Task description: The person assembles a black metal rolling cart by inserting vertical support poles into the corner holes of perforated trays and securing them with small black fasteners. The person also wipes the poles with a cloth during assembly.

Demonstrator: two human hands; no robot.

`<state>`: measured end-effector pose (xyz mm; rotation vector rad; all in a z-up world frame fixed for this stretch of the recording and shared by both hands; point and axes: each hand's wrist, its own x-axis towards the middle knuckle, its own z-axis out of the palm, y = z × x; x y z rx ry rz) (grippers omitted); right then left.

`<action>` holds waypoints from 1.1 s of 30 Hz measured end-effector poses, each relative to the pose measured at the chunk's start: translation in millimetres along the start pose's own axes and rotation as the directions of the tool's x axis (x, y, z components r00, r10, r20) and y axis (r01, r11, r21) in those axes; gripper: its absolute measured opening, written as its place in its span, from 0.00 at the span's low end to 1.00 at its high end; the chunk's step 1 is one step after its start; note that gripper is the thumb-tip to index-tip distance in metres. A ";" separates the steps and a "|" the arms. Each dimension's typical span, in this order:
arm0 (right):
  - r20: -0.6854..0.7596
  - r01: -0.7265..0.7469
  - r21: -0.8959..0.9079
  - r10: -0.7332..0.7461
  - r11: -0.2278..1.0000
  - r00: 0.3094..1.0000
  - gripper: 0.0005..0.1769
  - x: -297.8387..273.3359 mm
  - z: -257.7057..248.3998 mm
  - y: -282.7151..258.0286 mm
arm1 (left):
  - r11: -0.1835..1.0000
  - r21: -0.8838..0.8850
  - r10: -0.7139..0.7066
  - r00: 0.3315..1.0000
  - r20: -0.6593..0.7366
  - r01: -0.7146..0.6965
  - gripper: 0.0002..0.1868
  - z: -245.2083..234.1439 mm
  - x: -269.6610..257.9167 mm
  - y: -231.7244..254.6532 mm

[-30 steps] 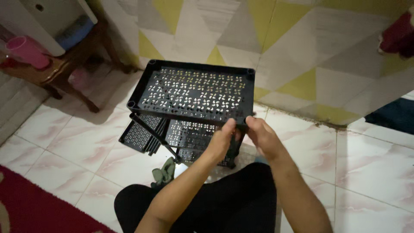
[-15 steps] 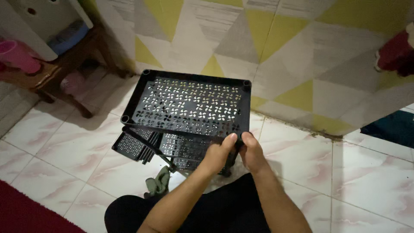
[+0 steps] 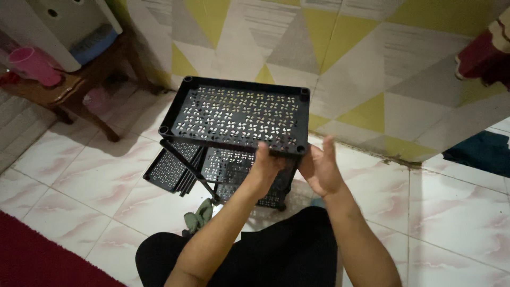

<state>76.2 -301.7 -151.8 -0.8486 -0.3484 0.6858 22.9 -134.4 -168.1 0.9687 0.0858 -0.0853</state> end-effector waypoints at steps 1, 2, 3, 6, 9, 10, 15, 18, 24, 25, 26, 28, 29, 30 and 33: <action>0.021 0.029 -0.045 -0.028 0.999 0.999 0.46 1.7 -3.8 4.7 | 0.987 0.161 -0.002 0.999 -0.036 0.008 0.39 0.6 -2.2 -0.1; 0.041 0.055 -0.088 -0.051 0.995 0.998 0.36 3.2 -9.2 10.5 | 0.949 0.315 -0.002 0.997 -0.076 0.026 0.38 0.8 -3.5 -1.6; 0.062 0.081 -0.131 -0.074 0.988 0.995 0.29 5.4 -15.4 15.8 | 0.942 0.329 -0.029 0.992 -0.125 0.069 0.35 1.5 -3.8 -4.0; -0.050 0.069 -0.146 -0.077 0.987 0.996 0.24 9.2 -26.3 27.2 | 0.950 0.295 -0.044 0.982 -0.183 0.098 0.29 3.8 -2.1 -9.5; -0.037 0.069 -0.117 -0.073 0.991 0.997 0.24 10.4 -22.9 25.4 | 0.984 0.174 0.054 0.993 -0.101 -0.036 0.23 4.6 2.4 -13.7; -0.028 0.075 -0.111 -0.078 0.991 0.997 0.24 10.6 -17.9 21.9 | 0.981 0.184 0.075 0.993 -0.094 -0.057 0.23 4.5 3.9 -14.5; -0.148 0.041 -0.051 -0.048 0.998 0.988 0.30 0.5 15.8 -0.3 | 0.986 0.106 0.128 0.992 -0.001 -0.127 0.25 2.2 2.0 -22.0; 0.133 0.064 0.013 -0.065 0.998 0.989 0.56 -1.6 26.0 -14.5 | 0.992 -0.014 0.128 0.989 0.074 -0.127 0.33 -1.2 5.3 -17.6; 0.123 0.077 -0.021 -0.074 0.997 0.990 0.55 3.1 0.6 -3.0 | 0.996 -0.023 0.084 0.983 0.165 -0.081 0.40 -19.2 18.7 -16.9; 0.093 0.073 -0.062 -0.067 0.995 0.993 0.47 4.6 -6.4 2.7 | 0.995 0.049 0.077 0.984 0.162 -0.086 0.36 -23.6 20.7 -21.4; 0.065 0.067 -0.102 -0.061 0.993 0.996 0.40 6.8 -12.8 8.2 | 0.988 0.122 0.071 0.985 0.156 -0.091 0.33 -28.6 23.3 -25.8; -0.016 0.037 -0.131 -0.039 0.991 0.999 0.30 11.9 -21.0 14.7 | 0.999 0.049 0.010 0.999 0.040 -0.012 0.29 -32.7 30.9 -34.7; -0.069 0.014 -0.120 -0.023 0.993 0.997 0.29 13.2 -22.4 16.3 | 1.000 0.010 -0.022 1.000 -0.016 0.022 0.27 -33.8 33.5 -37.2; -0.124 -0.008 -0.110 -0.005 0.994 0.992 0.27 13.2 -23.0 17.7 | 0.999 0.033 -0.038 0.998 -0.042 0.039 0.28 -34.5 34.2 -39.8; -0.081 -0.013 -0.113 0.004 0.994 0.997 0.27 13.7 -21.7 12.0 | 0.995 0.096 -0.023 0.999 -0.046 0.027 0.29 -30.9 35.9 -35.3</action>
